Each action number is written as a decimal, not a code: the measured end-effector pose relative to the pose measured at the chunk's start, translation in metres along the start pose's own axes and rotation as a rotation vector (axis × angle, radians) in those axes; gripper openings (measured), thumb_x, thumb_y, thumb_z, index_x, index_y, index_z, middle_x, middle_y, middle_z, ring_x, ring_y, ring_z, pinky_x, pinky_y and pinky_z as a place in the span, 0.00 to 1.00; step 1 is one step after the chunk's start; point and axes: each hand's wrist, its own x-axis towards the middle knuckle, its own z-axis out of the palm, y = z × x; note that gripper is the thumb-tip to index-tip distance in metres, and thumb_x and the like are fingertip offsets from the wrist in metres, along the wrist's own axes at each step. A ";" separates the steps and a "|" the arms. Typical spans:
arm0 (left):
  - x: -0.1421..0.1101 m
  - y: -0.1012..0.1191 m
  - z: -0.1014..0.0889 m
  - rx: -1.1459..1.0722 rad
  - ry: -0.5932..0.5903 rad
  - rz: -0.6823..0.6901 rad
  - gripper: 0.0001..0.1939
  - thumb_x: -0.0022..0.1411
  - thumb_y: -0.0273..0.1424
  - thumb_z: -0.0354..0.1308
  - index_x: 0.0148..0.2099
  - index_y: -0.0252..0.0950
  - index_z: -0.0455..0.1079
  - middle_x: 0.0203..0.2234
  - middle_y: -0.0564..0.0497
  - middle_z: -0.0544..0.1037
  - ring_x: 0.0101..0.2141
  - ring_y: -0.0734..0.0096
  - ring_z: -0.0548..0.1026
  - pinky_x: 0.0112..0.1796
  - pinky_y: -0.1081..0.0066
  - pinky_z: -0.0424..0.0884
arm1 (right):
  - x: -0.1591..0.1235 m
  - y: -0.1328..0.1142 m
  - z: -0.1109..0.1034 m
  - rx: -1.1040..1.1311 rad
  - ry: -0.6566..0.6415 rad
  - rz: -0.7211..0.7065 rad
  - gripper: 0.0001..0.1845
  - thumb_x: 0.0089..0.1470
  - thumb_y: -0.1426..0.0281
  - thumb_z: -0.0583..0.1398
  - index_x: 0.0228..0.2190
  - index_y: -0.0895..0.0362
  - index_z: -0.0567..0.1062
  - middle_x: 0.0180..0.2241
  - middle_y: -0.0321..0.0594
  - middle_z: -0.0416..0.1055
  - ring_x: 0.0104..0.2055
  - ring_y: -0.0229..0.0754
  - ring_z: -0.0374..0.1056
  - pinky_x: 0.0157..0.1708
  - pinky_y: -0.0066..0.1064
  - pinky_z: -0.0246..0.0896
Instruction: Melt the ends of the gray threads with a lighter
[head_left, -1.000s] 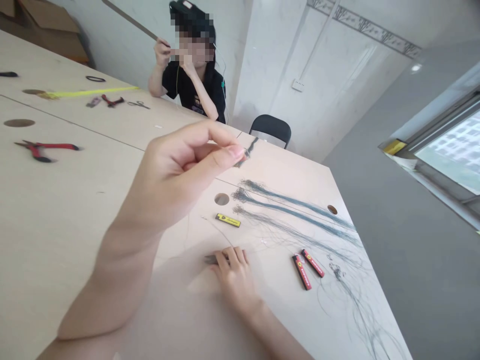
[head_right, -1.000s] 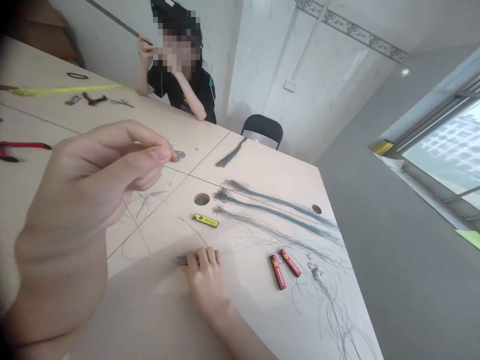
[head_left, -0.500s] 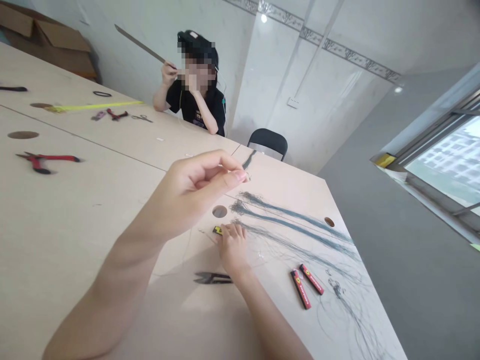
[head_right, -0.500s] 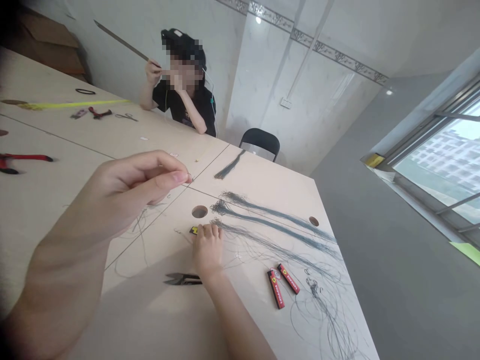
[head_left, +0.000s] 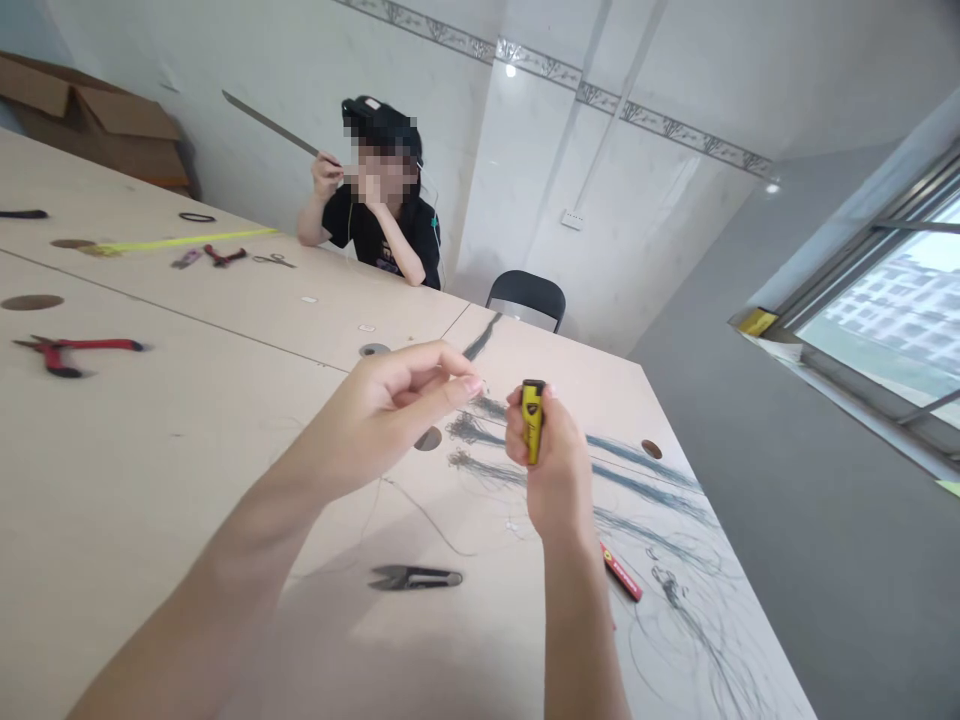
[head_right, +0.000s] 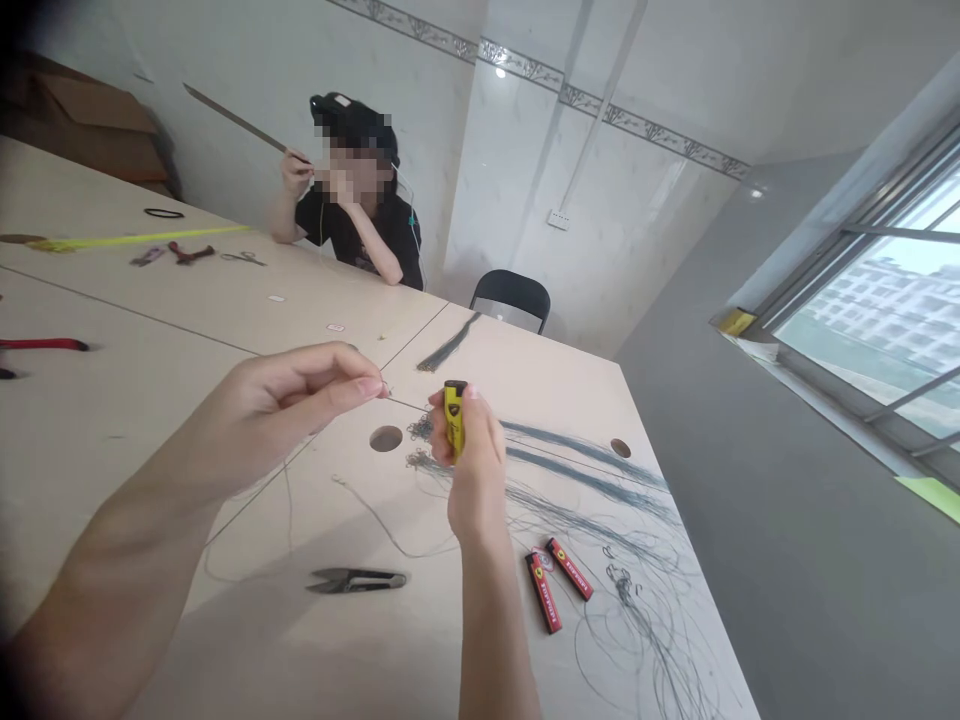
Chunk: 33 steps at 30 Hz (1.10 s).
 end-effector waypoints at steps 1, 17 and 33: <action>0.000 -0.001 0.001 0.019 -0.008 0.001 0.13 0.65 0.41 0.58 0.31 0.38 0.72 0.22 0.56 0.63 0.21 0.79 0.60 0.20 0.80 0.59 | -0.003 -0.009 0.001 0.020 0.005 0.034 0.24 0.57 0.48 0.56 0.25 0.56 0.69 0.18 0.29 0.53 0.18 0.31 0.43 0.17 0.25 0.39; -0.007 -0.003 0.022 0.008 -0.128 -0.039 0.15 0.67 0.42 0.56 0.32 0.38 0.72 0.24 0.54 0.69 0.25 0.76 0.63 0.22 0.76 0.56 | -0.019 -0.031 0.002 -0.363 0.036 -0.069 0.23 0.61 0.61 0.50 0.17 0.53 0.52 0.19 0.32 0.44 0.23 0.36 0.43 0.22 0.31 0.39; -0.006 -0.004 0.022 0.006 -0.117 -0.026 0.15 0.67 0.43 0.57 0.32 0.40 0.73 0.27 0.54 0.73 0.30 0.73 0.70 0.23 0.78 0.60 | -0.021 -0.029 0.001 -0.497 0.002 -0.111 0.23 0.61 0.63 0.49 0.15 0.53 0.57 0.17 0.32 0.52 0.22 0.37 0.49 0.26 0.34 0.40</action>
